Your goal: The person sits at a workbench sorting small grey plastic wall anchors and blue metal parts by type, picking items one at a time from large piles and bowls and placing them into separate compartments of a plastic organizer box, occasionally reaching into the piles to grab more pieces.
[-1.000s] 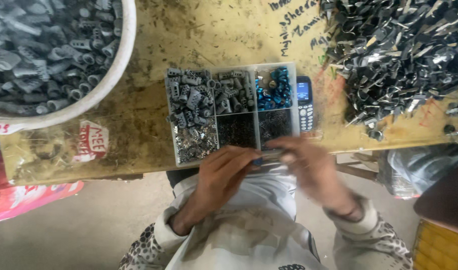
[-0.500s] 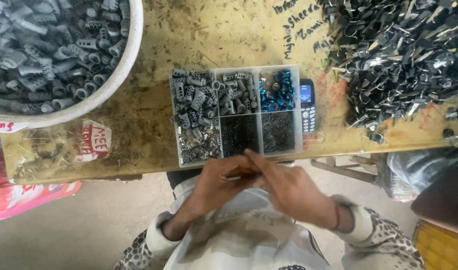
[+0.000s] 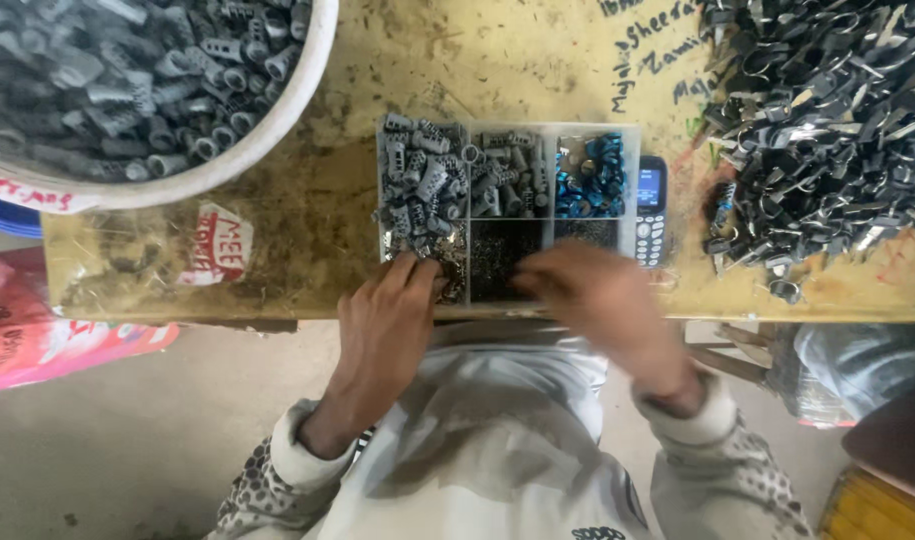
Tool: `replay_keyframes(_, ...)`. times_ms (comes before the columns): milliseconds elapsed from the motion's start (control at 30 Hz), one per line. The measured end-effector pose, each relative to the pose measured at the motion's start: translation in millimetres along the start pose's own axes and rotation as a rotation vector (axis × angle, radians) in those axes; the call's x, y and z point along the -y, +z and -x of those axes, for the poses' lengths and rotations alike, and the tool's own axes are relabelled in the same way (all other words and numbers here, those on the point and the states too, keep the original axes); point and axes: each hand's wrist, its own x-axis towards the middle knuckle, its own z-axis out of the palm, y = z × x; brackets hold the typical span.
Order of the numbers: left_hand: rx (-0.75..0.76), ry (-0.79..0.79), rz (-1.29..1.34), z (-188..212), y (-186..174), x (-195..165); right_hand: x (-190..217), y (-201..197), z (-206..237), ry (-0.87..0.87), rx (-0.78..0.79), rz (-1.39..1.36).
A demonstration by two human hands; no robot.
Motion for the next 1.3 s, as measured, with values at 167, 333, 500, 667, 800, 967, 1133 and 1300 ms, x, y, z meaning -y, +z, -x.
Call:
replay_keyframes(167, -0.153, 0.039, 0.298, 3.8, -9.7, 3.8, 21.1, 12.8, -24.0, -0.286, 0.065, 0.267)
replay_keyframes(333, -0.221, 0.042, 0.424, 9.0, -0.8, 7.4, 29.8, 12.4, -30.1, -0.226, 0.179, 0.315)
replay_keyframes(500, -0.255, 0.040, 0.569, 14.0, 5.5, 10.9, 29.5, 12.3, -23.6, -0.138, 0.074, 0.142)
replay_keyframes(667, -0.108, -0.072, 0.968, 15.9, 14.5, 7.4, 10.6, 17.2, -11.1, 0.091, 0.036, -0.286)
replay_keyframes(800, -0.030, -0.081, 1.289, 13.6, 22.8, -6.8, -4.2, 24.9, 1.2, 0.215, 0.020, -0.577)
replay_keyframes(967, -0.197, -0.034, 1.070, 4.2, 27.2, -25.6, -16.1, 26.5, 14.9, 0.292, 0.048, -0.938)
replay_keyframes(1133, -0.079, -0.068, 1.269, 1.7, 27.4, -25.8, -18.3, 25.4, 18.5, 0.268, 0.028, -1.062)
replay_keyframes(1300, -0.060, -0.111, 1.326, 5.1, 32.2, -25.6, -14.5, 25.4, 21.0, 0.251, 0.045, -0.953)
